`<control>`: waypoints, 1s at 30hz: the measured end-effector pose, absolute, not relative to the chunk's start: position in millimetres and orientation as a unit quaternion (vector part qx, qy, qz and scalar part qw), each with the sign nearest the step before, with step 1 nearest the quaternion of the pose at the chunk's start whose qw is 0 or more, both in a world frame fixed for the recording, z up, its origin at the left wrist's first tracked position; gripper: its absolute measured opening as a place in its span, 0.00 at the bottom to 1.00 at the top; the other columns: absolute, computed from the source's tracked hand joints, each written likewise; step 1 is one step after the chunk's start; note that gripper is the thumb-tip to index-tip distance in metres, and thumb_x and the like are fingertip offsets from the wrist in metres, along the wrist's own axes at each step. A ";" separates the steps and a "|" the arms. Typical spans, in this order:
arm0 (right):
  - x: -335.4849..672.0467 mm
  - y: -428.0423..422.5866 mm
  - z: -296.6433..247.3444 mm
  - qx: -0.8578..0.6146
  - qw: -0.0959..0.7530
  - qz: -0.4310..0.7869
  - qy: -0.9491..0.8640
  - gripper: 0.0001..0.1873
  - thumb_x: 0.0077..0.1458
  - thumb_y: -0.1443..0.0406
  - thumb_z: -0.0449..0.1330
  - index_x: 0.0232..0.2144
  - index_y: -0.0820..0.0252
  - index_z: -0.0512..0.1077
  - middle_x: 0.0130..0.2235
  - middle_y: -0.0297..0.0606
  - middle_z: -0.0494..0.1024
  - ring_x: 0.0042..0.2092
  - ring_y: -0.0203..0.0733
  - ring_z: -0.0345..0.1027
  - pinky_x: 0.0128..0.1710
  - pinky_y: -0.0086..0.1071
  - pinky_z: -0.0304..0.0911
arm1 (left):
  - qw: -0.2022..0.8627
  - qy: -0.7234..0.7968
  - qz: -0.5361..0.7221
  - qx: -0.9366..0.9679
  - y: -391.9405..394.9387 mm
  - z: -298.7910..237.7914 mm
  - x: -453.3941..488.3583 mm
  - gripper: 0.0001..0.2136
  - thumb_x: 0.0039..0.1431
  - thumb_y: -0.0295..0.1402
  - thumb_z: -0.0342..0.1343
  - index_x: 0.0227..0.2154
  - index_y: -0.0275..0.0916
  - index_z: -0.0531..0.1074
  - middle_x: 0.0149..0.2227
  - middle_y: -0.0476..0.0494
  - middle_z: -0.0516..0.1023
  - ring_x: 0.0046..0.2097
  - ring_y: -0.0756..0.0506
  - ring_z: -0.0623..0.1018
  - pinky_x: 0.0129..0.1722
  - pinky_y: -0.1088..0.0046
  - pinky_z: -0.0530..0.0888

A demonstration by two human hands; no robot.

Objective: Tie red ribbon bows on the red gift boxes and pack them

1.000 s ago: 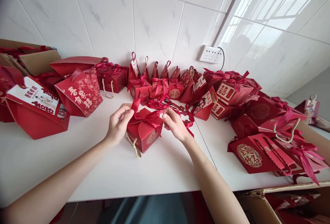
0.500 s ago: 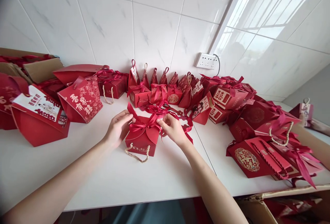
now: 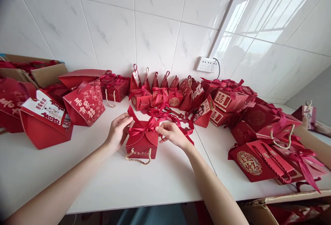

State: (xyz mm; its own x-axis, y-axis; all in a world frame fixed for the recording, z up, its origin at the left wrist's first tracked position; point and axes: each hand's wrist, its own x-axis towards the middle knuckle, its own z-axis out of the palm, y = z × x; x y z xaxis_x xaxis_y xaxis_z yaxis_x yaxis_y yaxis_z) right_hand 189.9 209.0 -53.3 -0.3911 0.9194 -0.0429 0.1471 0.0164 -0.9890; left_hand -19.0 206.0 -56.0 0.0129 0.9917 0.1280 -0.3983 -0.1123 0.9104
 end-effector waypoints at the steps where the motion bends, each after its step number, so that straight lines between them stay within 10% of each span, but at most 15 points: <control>1: 190.1 209.3 -53.1 -0.424 0.350 0.559 -0.621 0.23 0.45 0.49 0.64 0.18 0.62 0.64 0.24 0.30 0.63 0.27 0.32 0.62 0.27 0.30 0.70 | 0.567 0.347 0.611 0.430 205.9 -56.0 -18.9 0.10 0.46 0.36 0.60 0.21 0.37 0.65 0.18 0.55 0.61 0.20 0.55 0.61 0.19 0.80 0.57; 24: 217.3 223.4 -52.8 -0.338 0.532 0.618 -0.470 0.10 0.42 0.57 0.58 0.20 0.56 0.66 0.24 0.33 0.69 0.20 0.35 0.59 0.20 0.36 0.66 | 0.590 0.295 0.727 0.192 223.4 -50.5 -35.9 0.06 0.35 0.30 0.51 0.18 0.37 0.59 0.25 0.51 0.67 0.22 0.56 0.65 0.21 0.79 0.64; 30: 226.4 225.3 -52.9 -0.315 0.627 0.592 -0.396 0.05 0.44 0.61 0.55 0.21 0.53 0.69 0.31 0.32 0.75 0.37 0.43 0.71 0.28 0.35 0.68 | 0.558 0.284 0.763 0.161 229.4 -46.3 -47.0 0.06 0.36 0.31 0.48 0.18 0.39 0.55 0.23 0.51 0.64 0.21 0.54 0.64 0.20 0.78 0.63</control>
